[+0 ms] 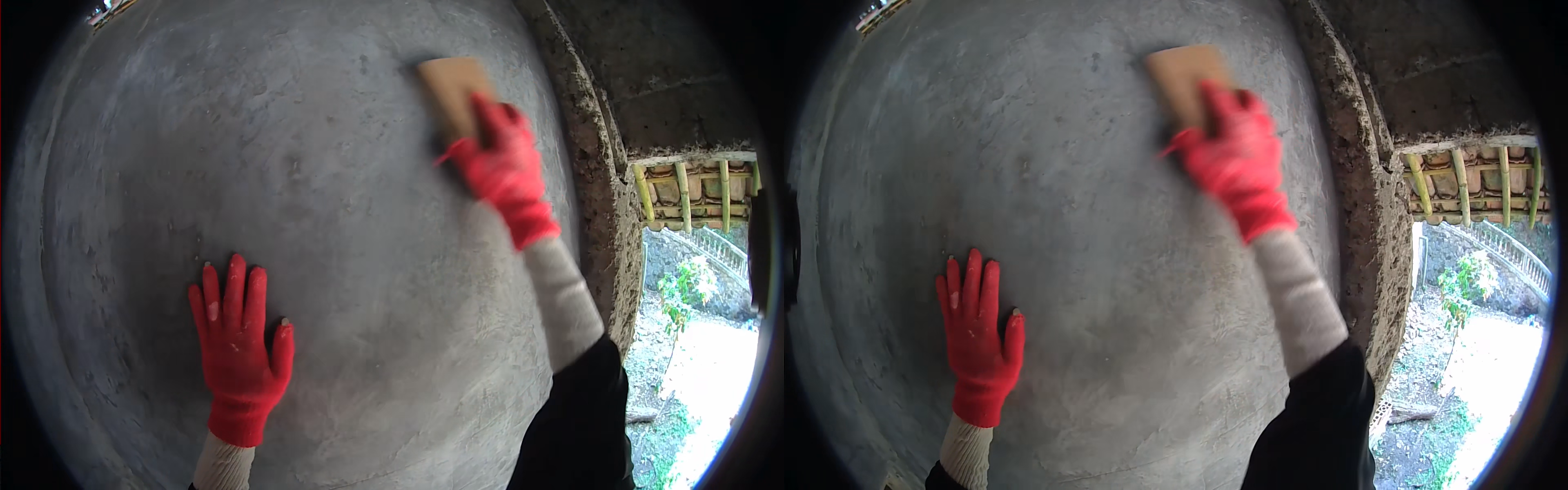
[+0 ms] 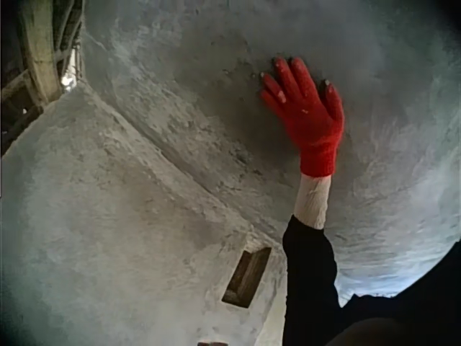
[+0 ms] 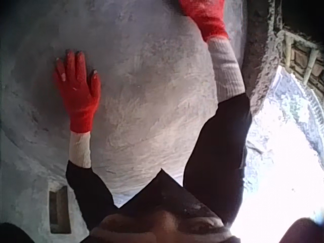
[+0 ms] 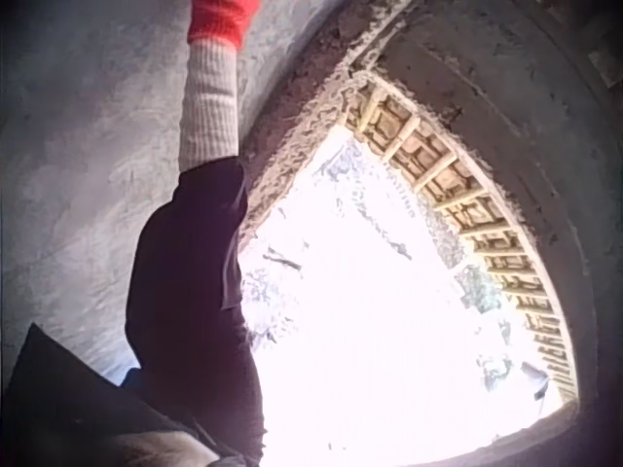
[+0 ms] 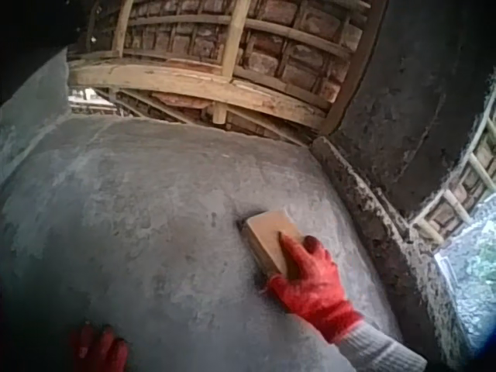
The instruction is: The person uses a wooden float to smooth a wet cement surface on a curved structure, moving the tool in circular and sweeping motions across the wall.
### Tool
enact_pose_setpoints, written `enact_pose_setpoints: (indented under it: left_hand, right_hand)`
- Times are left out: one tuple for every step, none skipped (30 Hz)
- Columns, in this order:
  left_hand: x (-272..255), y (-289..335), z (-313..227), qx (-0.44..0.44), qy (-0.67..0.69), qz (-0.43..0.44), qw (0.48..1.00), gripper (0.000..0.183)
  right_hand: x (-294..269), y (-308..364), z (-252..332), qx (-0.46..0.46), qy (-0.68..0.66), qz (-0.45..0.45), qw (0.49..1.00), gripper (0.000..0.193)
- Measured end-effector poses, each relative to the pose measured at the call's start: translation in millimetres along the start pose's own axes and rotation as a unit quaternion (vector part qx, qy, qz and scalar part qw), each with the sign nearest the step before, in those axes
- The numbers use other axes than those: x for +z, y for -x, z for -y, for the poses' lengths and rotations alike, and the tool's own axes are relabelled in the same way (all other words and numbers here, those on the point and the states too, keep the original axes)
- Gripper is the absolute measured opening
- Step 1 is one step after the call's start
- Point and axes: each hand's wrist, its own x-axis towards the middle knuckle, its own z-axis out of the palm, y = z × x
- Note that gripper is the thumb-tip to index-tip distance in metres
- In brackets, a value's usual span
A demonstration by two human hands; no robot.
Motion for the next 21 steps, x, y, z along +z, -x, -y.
enact_pose_setpoints:
  left_hand:
    - [0,1,3,-0.008,-0.006,0.004,1.000,0.058]
    - [-2,5,11,-0.011,-0.019,0.007,1.000,0.058]
    - [-3,10,17,-0.016,-0.019,0.012,1.000,0.059]
    - [-4,14,21,-0.025,-0.021,0.014,0.999,0.059]
    - [-5,14,20,-0.029,-0.027,0.010,0.999,0.059]
    - [-5,11,14,-0.019,-0.023,0.005,1.000,0.059]
    - [-4,8,9,-0.007,-0.017,0.000,1.000,0.059]
    - [-4,5,5,-0.007,-0.018,-0.003,1.000,0.059]
    - [-4,2,1,-0.003,-0.005,-0.007,1.000,0.059]
    - [-4,1,-1,-0.001,0.005,-0.010,1.000,0.059]
    - [-3,1,-2,-0.004,-0.002,-0.010,1.000,0.059]
    - [-2,0,-2,-0.004,0.005,-0.012,1.000,0.058]
    - [-1,-1,-3,0.005,0.024,-0.019,1.000,0.058]
    - [-1,0,-1,0.005,0.018,-0.016,1.000,0.058]
    - [0,4,5,0.000,0.014,-0.016,1.000,0.058]
    - [1,6,6,-0.003,0.017,-0.024,1.000,0.058]
    - [3,8,11,-0.008,0.015,-0.024,1.000,0.058]
    - [3,13,17,-0.015,0.030,-0.044,0.998,0.058]
    - [2,18,23,-0.025,0.040,-0.063,0.997,0.058]
    - [-2,22,27,-0.034,0.024,-0.061,0.997,0.058]
    - [-2,22,27,-0.033,0.027,-0.055,0.998,0.058]
  right_hand:
    - [-7,15,40,-0.065,-0.031,0.056,0.996,0.061]
    - [-5,41,61,-0.174,-0.048,0.096,0.979,0.068]
    - [-19,66,74,-0.198,-0.078,0.160,0.964,0.072]
    - [-32,84,76,-0.227,-0.110,0.220,0.942,0.077]
    - [-39,96,51,-0.234,-0.130,0.180,0.947,0.083]
    - [-41,102,12,-0.220,-0.068,0.156,0.960,0.081]
    - [-48,94,-25,-0.201,-0.047,0.109,0.972,0.076]
    - [-48,80,-67,-0.143,-0.017,0.059,0.988,0.073]
    - [-46,54,-105,-0.003,0.051,0.060,0.997,0.077]
    - [-41,16,-115,0.160,0.048,0.062,0.984,0.081]
    - [-31,-18,-114,0.249,0.017,0.025,0.968,0.081]
    - [-24,-44,-83,0.323,0.051,0.021,0.945,0.077]
    - [-24,-60,-57,0.321,0.036,0.007,0.946,0.072]
    - [-5,-65,-47,0.234,0.004,0.004,0.972,0.066]
    - [14,-56,-8,0.109,-0.033,0.024,0.993,0.060]
    - [28,-38,10,-0.054,-0.104,0.027,0.993,0.058]
    - [14,-14,65,-0.141,-0.029,0.061,0.988,0.059]
    - [1,16,83,-0.202,-0.064,0.102,0.972,0.062]
    - [-3,39,95,-0.262,-0.104,0.140,0.949,0.064]
    - [-3,54,88,-0.263,-0.136,0.160,0.942,0.066]
    - [-12,61,62,-0.263,-0.148,0.180,0.936,0.068]
